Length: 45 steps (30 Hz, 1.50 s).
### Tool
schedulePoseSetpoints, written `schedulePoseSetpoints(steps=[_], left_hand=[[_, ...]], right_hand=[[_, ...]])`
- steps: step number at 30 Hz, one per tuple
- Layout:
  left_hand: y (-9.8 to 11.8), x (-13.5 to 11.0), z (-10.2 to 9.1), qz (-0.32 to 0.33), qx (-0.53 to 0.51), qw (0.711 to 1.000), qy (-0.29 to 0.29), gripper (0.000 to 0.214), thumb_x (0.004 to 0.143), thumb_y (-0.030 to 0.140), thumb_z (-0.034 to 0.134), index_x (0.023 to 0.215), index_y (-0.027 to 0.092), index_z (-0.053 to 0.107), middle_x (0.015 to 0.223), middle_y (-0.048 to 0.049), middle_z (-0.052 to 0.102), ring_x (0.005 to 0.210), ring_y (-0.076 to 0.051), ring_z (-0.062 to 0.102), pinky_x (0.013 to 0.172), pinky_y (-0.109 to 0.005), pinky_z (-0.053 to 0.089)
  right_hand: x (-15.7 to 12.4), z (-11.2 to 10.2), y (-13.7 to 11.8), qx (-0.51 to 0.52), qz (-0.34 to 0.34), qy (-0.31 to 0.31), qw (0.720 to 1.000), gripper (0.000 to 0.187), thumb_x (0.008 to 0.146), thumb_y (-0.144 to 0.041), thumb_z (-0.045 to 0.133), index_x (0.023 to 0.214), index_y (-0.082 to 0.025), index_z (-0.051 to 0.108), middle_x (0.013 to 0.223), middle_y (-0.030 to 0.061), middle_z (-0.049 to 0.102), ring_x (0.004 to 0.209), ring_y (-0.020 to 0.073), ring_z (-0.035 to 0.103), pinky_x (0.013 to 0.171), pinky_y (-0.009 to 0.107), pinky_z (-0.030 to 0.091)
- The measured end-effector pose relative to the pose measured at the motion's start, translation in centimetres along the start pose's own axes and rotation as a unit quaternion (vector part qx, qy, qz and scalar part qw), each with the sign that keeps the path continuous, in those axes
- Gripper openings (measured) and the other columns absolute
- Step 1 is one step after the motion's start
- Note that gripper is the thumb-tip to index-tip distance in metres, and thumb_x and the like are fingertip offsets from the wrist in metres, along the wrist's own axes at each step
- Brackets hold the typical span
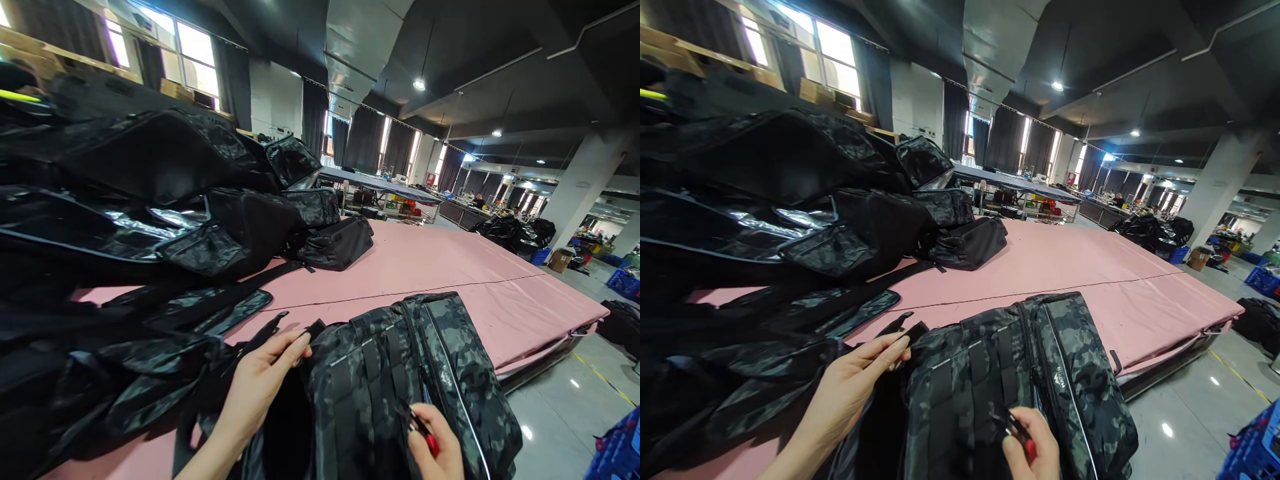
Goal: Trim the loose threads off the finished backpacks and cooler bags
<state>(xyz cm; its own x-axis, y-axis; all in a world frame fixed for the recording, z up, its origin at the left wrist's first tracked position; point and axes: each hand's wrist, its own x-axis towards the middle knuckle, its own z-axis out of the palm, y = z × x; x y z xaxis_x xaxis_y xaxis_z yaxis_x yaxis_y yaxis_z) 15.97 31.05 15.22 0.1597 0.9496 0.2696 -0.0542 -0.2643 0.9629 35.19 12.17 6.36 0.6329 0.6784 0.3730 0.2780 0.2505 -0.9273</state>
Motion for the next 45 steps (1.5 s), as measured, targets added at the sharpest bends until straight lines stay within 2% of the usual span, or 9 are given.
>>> schedulePoseSetpoints(steps=[5, 9, 13, 18, 23, 27, 30, 36, 45], left_hand=[[0.0, -0.7, -0.2, 0.007, 0.024, 1.000, -0.002, 0.038, 0.061, 0.057, 0.069, 0.072, 0.020, 0.070, 0.063, -0.0023, 0.063, 0.067, -0.019, 0.055, 0.070, -0.031, 0.045], [0.3, -1.1, 0.0, -0.013, 0.012, 1.000, -0.006, 0.039, 0.057, 0.056, 0.071, 0.073, 0.021, 0.072, 0.066, -0.0024, 0.065, 0.071, -0.021, 0.058, 0.080, -0.034, 0.046], [0.8, -1.5, 0.3, -0.034, -0.031, 0.999, -0.027, 0.040, 0.054, 0.053, 0.074, 0.078, 0.022, 0.073, 0.079, -0.0039, 0.069, 0.072, -0.021, 0.060, 0.075, -0.033, 0.049], [1.0, -1.8, 0.6, -0.001, -0.017, 0.999, -0.037, 0.033, 0.059, 0.051, 0.071, 0.075, 0.022, 0.072, 0.066, -0.0016, 0.065, 0.065, -0.019, 0.058, 0.069, -0.030, 0.048], [0.7, -1.8, 0.7, 0.008, 0.006, 0.999, -0.039, 0.033, 0.060, 0.052, 0.069, 0.075, 0.022, 0.071, 0.060, -0.0017, 0.064, 0.064, -0.020, 0.058, 0.068, -0.031, 0.048], [0.6, -1.8, 0.8, 0.012, 0.015, 0.999, -0.036, 0.036, 0.061, 0.054, 0.069, 0.077, 0.022, 0.071, 0.065, -0.0028, 0.066, 0.066, -0.021, 0.060, 0.071, -0.032, 0.050], [0.4, -1.8, 1.0, 0.034, 0.030, 0.998, -0.041, 0.039, 0.061, 0.056, 0.069, 0.078, 0.022, 0.072, 0.074, -0.0040, 0.069, 0.066, -0.021, 0.062, 0.070, -0.031, 0.053], [-0.5, -2.1, 1.3, 0.144, 0.126, 0.981, -0.008, 0.039, 0.070, 0.058, 0.062, 0.082, 0.023, 0.073, 0.085, -0.0056, 0.072, 0.080, -0.022, 0.066, 0.079, -0.031, 0.054], [-1.2, -2.3, 1.0, 0.283, 0.192, 0.940, -0.018, 0.028, 0.082, 0.047, 0.056, 0.089, 0.024, 0.070, 0.087, -0.0019, 0.072, 0.081, -0.017, 0.068, 0.077, -0.024, 0.055]], right_hand=[[3.9, 5.6, -4.5, -0.015, -0.067, -0.118, 0.991, 0.023, 0.083, -0.027, 0.059, 0.104, -0.020, 0.061, 0.085, 0.0031, 0.066, 0.075, 0.0157, 0.063, 0.069, 0.025, 0.052], [5.7, 8.1, -6.3, -0.078, -0.159, -0.108, 0.978, 0.020, 0.082, -0.023, 0.059, 0.102, -0.021, 0.061, 0.089, 0.0024, 0.066, 0.078, 0.0155, 0.062, 0.070, 0.025, 0.050], [6.6, 9.3, -6.4, -0.101, -0.220, -0.099, 0.965, 0.020, 0.085, -0.028, 0.057, 0.104, -0.020, 0.059, 0.088, 0.0039, 0.066, 0.077, 0.0166, 0.062, 0.067, 0.026, 0.050], [6.7, 9.8, -6.2, -0.116, -0.257, -0.081, 0.956, 0.018, 0.088, -0.031, 0.054, 0.100, -0.019, 0.060, 0.083, 0.0044, 0.066, 0.073, 0.0166, 0.061, 0.065, 0.027, 0.048], [6.7, 9.5, -6.0, -0.085, -0.207, -0.065, 0.973, 0.012, 0.088, -0.028, 0.053, 0.093, -0.020, 0.061, 0.083, 0.0030, 0.067, 0.076, 0.0169, 0.063, 0.069, 0.027, 0.049], [6.8, 9.1, -5.8, -0.061, -0.170, -0.059, 0.982, 0.014, 0.086, -0.027, 0.055, 0.097, -0.019, 0.061, 0.087, 0.0031, 0.066, 0.078, 0.0163, 0.063, 0.071, 0.027, 0.050], [6.8, 9.1, -5.9, -0.091, -0.199, -0.077, 0.973, 0.018, 0.085, -0.027, 0.058, 0.100, -0.018, 0.060, 0.089, 0.0048, 0.066, 0.078, 0.0171, 0.063, 0.070, 0.028, 0.050], [6.7, 8.9, -6.5, -0.152, -0.268, -0.066, 0.949, 0.014, 0.090, -0.025, 0.048, 0.089, -0.019, 0.060, 0.080, 0.0053, 0.067, 0.075, 0.0173, 0.063, 0.068, 0.027, 0.048], [6.8, 8.1, -6.0, -0.126, -0.239, -0.087, 0.959, 0.013, 0.088, -0.027, 0.051, 0.088, -0.018, 0.061, 0.081, 0.0048, 0.066, 0.075, 0.0172, 0.062, 0.067, 0.026, 0.046]])
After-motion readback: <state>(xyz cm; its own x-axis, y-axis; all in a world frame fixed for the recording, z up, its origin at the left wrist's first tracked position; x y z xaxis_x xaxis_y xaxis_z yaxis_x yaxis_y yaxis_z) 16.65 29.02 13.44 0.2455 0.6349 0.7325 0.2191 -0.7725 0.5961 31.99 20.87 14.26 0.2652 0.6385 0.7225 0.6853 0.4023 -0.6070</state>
